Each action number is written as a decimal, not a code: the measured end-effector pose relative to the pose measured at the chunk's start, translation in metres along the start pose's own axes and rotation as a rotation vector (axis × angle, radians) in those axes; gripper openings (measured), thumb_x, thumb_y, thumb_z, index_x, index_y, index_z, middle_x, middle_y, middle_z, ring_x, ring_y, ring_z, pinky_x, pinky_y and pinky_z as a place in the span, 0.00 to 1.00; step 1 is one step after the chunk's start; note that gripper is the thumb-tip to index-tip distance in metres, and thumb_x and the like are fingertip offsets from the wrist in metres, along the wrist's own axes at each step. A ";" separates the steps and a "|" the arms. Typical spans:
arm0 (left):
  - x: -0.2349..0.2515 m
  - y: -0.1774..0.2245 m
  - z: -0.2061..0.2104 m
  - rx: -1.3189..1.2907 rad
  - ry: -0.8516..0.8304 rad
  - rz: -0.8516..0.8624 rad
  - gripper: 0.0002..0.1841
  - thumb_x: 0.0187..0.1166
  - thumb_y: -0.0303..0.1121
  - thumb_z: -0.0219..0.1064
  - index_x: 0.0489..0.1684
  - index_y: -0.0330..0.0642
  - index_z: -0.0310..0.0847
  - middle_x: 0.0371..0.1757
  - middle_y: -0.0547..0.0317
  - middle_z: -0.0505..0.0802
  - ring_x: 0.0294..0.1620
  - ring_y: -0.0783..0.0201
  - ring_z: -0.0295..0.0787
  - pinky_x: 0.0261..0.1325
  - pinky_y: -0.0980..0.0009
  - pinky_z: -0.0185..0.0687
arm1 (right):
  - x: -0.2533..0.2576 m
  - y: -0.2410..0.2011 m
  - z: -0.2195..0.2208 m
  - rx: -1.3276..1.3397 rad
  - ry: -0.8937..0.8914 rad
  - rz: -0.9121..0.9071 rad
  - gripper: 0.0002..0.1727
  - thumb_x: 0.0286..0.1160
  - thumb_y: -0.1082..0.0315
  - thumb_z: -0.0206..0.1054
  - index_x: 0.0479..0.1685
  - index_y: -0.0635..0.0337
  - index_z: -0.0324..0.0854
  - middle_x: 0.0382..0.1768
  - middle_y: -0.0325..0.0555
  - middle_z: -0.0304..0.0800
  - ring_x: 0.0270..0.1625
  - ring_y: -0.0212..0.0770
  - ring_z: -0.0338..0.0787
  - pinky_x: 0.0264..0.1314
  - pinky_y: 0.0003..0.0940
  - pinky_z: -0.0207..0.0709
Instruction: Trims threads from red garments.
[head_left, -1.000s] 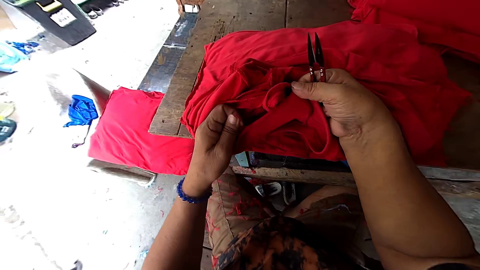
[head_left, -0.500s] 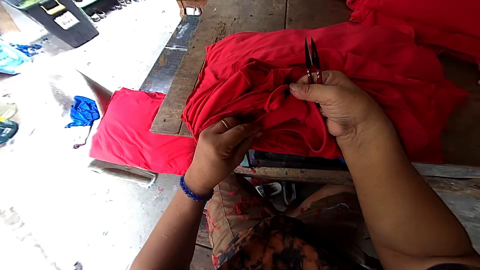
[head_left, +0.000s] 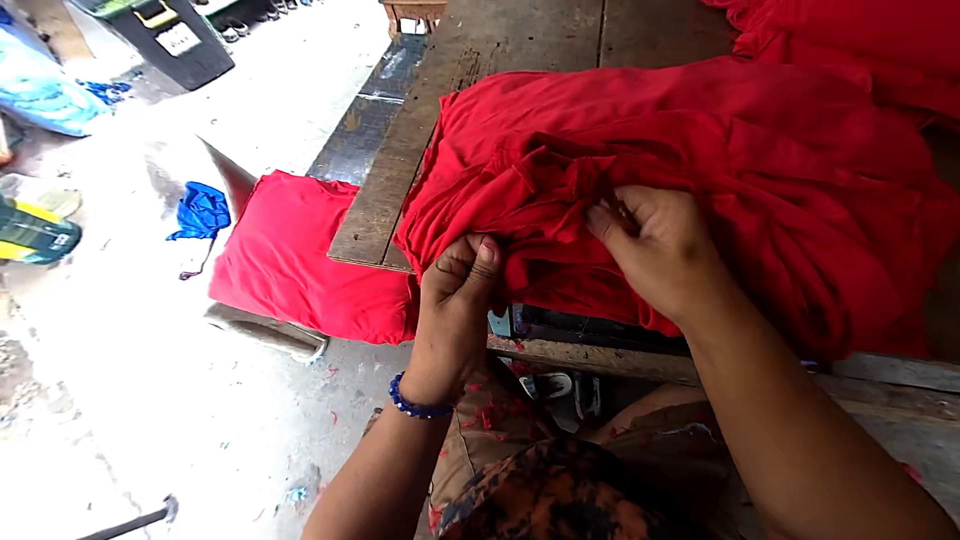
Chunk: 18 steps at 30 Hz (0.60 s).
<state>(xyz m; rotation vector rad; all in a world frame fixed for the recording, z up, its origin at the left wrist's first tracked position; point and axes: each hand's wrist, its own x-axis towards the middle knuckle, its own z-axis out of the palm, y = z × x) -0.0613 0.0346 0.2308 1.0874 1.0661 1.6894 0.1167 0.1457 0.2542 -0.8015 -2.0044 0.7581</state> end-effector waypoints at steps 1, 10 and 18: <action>-0.001 0.001 0.003 -0.043 0.026 -0.014 0.13 0.94 0.37 0.52 0.38 0.49 0.80 0.27 0.67 0.85 0.23 0.77 0.79 0.26 0.82 0.77 | -0.006 -0.005 0.003 -0.098 0.014 -0.024 0.09 0.82 0.66 0.65 0.35 0.60 0.83 0.25 0.35 0.78 0.26 0.20 0.73 0.30 0.16 0.67; -0.007 -0.007 0.012 -0.027 0.048 0.162 0.11 0.93 0.34 0.53 0.42 0.46 0.80 0.32 0.66 0.87 0.31 0.74 0.87 0.37 0.75 0.88 | -0.058 -0.045 -0.001 -0.493 0.099 -0.236 0.18 0.83 0.56 0.68 0.44 0.65 0.87 0.30 0.48 0.85 0.29 0.40 0.83 0.27 0.33 0.71; -0.013 -0.016 0.009 0.162 0.018 0.353 0.09 0.92 0.30 0.53 0.41 0.46 0.77 0.30 0.71 0.83 0.30 0.79 0.82 0.36 0.80 0.83 | -0.060 -0.050 0.013 -0.662 0.082 -0.288 0.17 0.83 0.56 0.65 0.40 0.64 0.88 0.27 0.49 0.85 0.28 0.46 0.85 0.23 0.38 0.68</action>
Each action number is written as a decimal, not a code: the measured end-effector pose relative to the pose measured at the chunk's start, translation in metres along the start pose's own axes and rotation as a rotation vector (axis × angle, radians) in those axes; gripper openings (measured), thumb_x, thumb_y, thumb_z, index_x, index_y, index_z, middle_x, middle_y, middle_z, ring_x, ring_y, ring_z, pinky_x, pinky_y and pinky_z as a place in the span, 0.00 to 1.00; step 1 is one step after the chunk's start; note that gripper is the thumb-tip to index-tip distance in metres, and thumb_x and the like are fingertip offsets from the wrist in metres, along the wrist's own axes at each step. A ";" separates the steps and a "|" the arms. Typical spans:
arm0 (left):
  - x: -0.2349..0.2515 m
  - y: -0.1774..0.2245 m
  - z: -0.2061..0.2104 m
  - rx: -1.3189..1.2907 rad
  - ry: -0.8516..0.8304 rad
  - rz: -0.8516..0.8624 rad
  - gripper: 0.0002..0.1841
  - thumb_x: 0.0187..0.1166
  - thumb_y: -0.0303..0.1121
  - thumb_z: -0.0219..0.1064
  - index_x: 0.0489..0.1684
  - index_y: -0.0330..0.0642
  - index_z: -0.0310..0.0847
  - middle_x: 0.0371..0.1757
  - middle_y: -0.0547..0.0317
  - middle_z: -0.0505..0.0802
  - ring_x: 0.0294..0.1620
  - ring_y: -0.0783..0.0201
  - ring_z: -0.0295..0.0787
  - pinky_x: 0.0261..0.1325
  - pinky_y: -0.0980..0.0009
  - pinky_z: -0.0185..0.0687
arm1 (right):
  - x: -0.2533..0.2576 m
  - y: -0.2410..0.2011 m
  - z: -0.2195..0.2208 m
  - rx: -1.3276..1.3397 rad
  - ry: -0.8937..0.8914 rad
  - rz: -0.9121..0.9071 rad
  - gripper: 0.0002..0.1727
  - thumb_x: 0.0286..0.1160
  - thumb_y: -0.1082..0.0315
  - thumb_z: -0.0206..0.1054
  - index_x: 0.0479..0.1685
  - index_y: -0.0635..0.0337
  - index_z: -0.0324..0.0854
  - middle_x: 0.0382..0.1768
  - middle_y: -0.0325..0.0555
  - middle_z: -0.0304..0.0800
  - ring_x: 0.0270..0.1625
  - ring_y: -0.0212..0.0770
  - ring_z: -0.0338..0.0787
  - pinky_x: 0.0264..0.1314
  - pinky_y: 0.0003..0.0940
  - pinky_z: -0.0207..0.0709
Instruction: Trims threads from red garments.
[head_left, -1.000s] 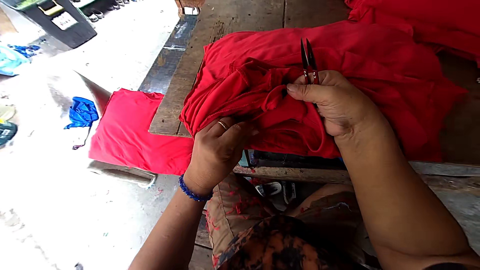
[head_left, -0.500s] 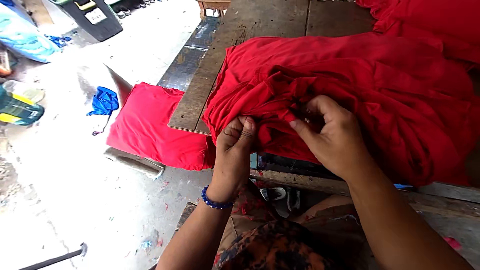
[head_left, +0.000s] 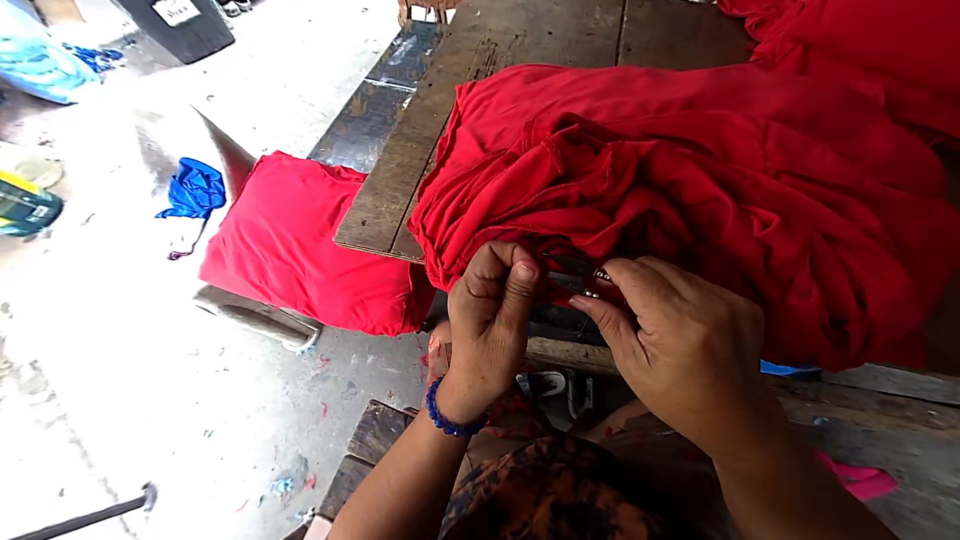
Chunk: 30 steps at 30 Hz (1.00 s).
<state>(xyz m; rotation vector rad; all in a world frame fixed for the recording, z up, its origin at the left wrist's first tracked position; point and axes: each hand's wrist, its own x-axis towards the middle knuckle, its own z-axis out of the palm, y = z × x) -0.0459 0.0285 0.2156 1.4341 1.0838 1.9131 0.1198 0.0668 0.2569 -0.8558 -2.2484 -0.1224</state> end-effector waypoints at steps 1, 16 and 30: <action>0.000 -0.001 -0.001 0.018 -0.008 0.025 0.09 0.92 0.29 0.53 0.41 0.45 0.77 0.30 0.71 0.83 0.30 0.79 0.81 0.36 0.81 0.81 | 0.000 -0.001 0.000 -0.009 0.006 -0.007 0.17 0.83 0.57 0.65 0.39 0.64 0.88 0.27 0.49 0.85 0.28 0.47 0.85 0.23 0.38 0.69; 0.008 0.004 -0.016 -0.269 -0.053 -0.076 0.16 0.79 0.28 0.71 0.53 0.54 0.68 0.40 0.66 0.89 0.32 0.74 0.87 0.34 0.80 0.85 | 0.008 0.051 0.014 0.350 -0.010 0.067 0.07 0.75 0.70 0.69 0.41 0.65 0.87 0.32 0.45 0.90 0.34 0.27 0.86 0.38 0.21 0.79; 0.002 0.000 -0.008 0.385 0.041 0.203 0.08 0.77 0.18 0.66 0.49 0.29 0.88 0.48 0.54 0.94 0.48 0.72 0.92 0.53 0.74 0.90 | 0.034 0.078 -0.005 0.923 0.086 -0.004 0.05 0.81 0.74 0.64 0.36 0.57 0.83 0.29 0.25 0.80 0.29 0.15 0.76 0.32 0.10 0.71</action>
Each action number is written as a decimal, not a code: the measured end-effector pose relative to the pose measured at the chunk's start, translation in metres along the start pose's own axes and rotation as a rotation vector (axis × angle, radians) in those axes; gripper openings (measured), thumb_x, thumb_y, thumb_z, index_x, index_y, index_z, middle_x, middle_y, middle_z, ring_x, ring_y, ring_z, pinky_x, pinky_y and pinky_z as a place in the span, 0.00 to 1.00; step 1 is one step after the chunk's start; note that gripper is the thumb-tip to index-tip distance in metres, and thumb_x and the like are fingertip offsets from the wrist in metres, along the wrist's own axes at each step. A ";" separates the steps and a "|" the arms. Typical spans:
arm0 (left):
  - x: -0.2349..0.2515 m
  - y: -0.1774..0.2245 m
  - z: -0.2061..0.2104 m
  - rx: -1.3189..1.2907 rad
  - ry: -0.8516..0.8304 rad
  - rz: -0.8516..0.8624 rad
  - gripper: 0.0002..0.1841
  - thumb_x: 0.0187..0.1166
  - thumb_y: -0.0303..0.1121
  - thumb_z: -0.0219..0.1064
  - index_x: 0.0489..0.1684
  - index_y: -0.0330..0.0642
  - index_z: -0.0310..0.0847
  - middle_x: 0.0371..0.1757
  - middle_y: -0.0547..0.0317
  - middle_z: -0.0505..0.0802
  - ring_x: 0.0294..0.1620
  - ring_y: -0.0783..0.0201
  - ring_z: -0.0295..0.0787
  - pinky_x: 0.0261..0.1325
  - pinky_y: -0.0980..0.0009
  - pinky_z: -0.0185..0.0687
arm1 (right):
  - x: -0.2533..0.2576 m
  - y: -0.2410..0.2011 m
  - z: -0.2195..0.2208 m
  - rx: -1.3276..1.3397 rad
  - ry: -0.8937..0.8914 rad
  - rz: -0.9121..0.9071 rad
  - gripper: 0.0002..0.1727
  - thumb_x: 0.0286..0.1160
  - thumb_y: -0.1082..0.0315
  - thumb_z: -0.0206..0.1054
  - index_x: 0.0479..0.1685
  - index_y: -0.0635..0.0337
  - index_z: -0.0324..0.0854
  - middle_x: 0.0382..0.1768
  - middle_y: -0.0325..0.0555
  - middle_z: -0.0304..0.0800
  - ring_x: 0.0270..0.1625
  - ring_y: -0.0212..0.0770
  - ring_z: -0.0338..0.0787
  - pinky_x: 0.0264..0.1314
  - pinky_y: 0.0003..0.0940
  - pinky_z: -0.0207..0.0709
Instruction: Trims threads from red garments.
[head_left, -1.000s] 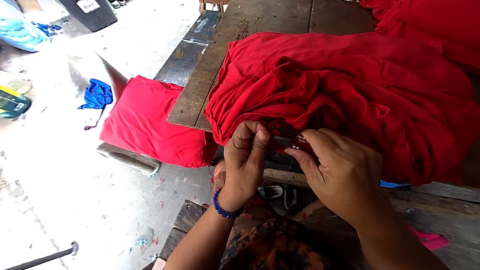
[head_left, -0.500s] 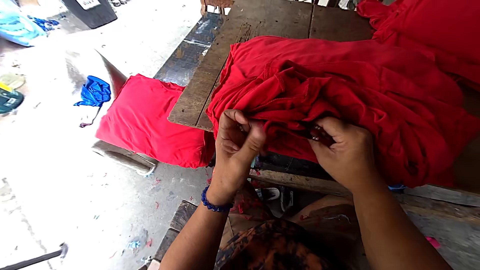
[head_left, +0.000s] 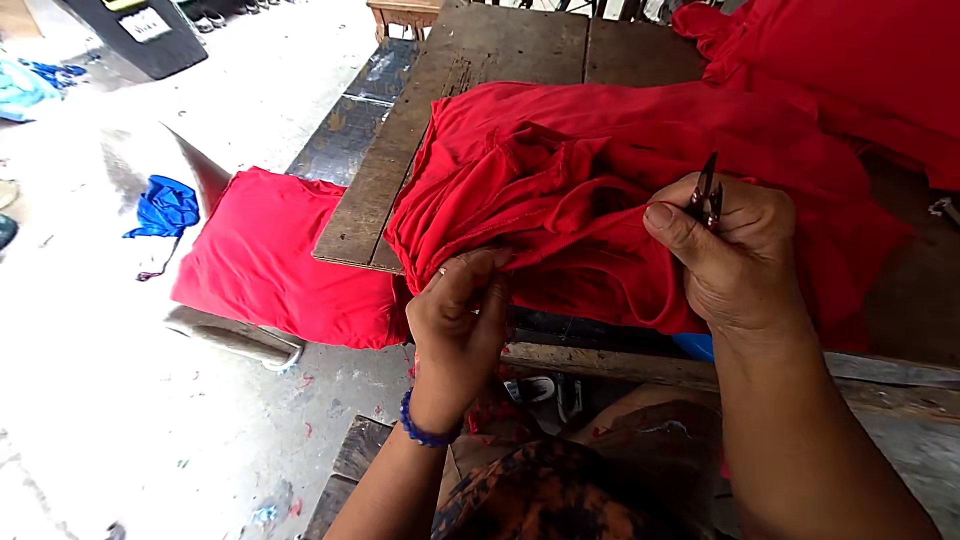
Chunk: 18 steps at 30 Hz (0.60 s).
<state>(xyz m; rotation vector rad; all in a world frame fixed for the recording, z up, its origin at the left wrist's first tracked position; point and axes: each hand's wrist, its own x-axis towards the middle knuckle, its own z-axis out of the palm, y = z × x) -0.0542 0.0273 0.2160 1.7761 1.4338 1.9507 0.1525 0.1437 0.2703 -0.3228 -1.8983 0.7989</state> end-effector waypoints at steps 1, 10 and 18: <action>0.002 0.001 -0.003 -0.126 -0.043 -0.074 0.08 0.79 0.18 0.66 0.51 0.32 0.87 0.46 0.59 0.95 0.43 0.73 0.93 0.49 0.73 0.93 | 0.002 0.003 -0.001 0.029 -0.001 0.018 0.07 0.82 0.74 0.63 0.36 0.55 0.83 0.29 0.22 0.80 0.30 0.14 0.76 0.33 0.10 0.70; 0.020 -0.008 -0.017 -0.467 -0.228 -0.272 0.14 0.87 0.21 0.53 0.59 0.49 0.79 0.31 0.67 0.84 0.15 0.79 0.68 0.15 0.85 0.63 | 0.017 0.013 0.000 0.284 0.062 0.374 0.17 0.84 0.72 0.60 0.24 0.43 0.78 0.15 0.20 0.71 0.16 0.16 0.66 0.19 0.11 0.61; 0.022 -0.017 -0.008 0.007 -0.246 0.112 0.08 0.73 0.25 0.76 0.44 0.31 0.92 0.39 0.56 0.90 0.38 0.75 0.85 0.44 0.82 0.82 | 0.018 0.013 0.000 0.318 0.044 0.436 0.19 0.82 0.73 0.61 0.20 0.43 0.74 0.12 0.21 0.67 0.13 0.16 0.63 0.16 0.11 0.58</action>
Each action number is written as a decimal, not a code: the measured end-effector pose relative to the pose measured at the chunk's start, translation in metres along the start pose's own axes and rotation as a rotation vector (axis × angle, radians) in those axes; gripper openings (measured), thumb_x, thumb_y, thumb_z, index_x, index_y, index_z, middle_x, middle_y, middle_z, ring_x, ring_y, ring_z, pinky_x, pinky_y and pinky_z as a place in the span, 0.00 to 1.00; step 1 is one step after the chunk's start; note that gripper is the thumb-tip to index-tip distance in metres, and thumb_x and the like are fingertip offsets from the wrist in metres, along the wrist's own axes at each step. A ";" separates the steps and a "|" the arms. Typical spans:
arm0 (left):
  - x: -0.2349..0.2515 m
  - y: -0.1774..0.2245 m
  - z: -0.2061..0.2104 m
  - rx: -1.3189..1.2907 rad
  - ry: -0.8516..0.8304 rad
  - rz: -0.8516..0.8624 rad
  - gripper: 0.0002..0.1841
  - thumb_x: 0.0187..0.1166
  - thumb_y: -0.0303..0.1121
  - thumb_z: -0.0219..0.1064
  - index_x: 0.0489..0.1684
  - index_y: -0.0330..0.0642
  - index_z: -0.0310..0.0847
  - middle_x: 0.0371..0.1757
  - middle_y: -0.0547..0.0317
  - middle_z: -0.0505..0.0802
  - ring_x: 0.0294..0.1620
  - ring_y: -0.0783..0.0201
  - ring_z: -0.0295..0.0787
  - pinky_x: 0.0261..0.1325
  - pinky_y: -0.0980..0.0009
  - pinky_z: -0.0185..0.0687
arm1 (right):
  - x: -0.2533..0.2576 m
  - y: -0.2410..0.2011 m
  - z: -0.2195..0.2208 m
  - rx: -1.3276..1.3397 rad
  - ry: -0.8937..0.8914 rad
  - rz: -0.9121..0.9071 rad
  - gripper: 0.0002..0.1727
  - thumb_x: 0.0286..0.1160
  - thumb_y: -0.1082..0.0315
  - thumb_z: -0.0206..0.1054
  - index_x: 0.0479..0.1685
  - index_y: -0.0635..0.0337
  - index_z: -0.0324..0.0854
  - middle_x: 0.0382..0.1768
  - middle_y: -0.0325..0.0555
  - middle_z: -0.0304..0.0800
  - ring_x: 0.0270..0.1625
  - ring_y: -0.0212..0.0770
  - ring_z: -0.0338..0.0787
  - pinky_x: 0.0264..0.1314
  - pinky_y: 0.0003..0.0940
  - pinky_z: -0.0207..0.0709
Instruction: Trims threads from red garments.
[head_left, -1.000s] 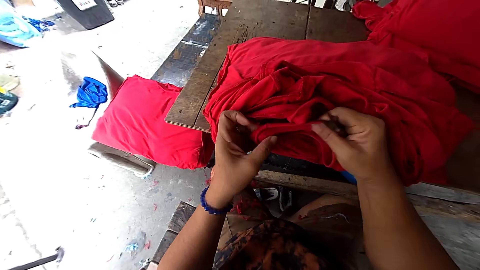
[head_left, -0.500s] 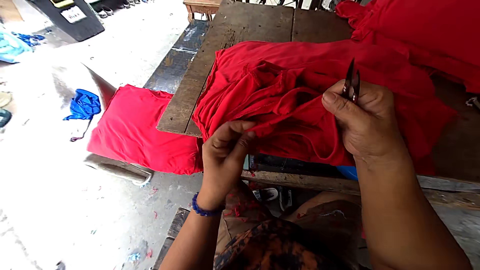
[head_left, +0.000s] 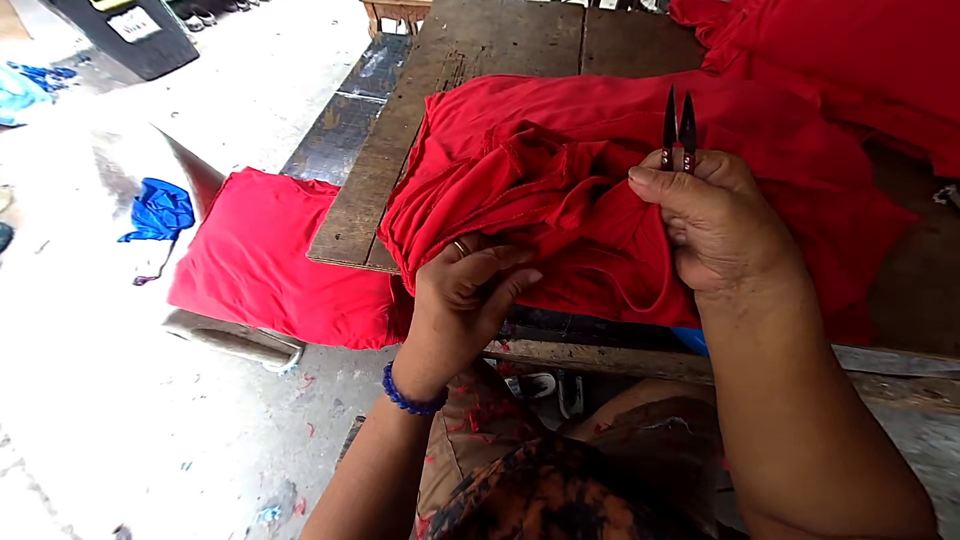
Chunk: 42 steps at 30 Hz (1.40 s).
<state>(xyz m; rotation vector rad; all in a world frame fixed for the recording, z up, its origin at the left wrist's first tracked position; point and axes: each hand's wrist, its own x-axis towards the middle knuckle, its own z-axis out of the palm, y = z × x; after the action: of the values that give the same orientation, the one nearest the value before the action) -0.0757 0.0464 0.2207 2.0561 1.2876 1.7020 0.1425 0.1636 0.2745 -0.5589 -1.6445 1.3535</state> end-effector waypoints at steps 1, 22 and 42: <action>0.000 0.000 0.002 0.053 0.014 0.019 0.05 0.73 0.24 0.75 0.41 0.31 0.93 0.37 0.55 0.91 0.38 0.74 0.85 0.45 0.81 0.82 | 0.000 0.000 0.000 0.001 -0.003 0.001 0.19 0.82 0.73 0.61 0.20 0.44 0.75 0.12 0.21 0.68 0.14 0.16 0.63 0.17 0.11 0.58; -0.001 0.021 0.010 -0.621 0.204 -0.415 0.10 0.93 0.35 0.53 0.41 0.47 0.79 0.29 0.67 0.85 0.27 0.76 0.84 0.32 0.78 0.86 | -0.070 -0.010 0.051 -0.906 0.100 -0.366 0.18 0.84 0.56 0.67 0.47 0.66 0.85 0.31 0.43 0.85 0.31 0.28 0.81 0.32 0.22 0.74; -0.010 0.014 0.009 -0.550 0.215 -0.264 0.11 0.96 0.37 0.47 0.44 0.49 0.73 0.31 0.67 0.83 0.28 0.75 0.84 0.31 0.76 0.87 | -0.071 0.001 0.065 -1.104 0.116 -0.380 0.18 0.86 0.55 0.64 0.41 0.64 0.87 0.28 0.46 0.88 0.30 0.40 0.86 0.29 0.35 0.74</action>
<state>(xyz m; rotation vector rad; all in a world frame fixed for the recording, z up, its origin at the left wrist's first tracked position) -0.0607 0.0341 0.2189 1.3664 0.9419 1.9141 0.1216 0.0731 0.2495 -0.8501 -2.1711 0.0406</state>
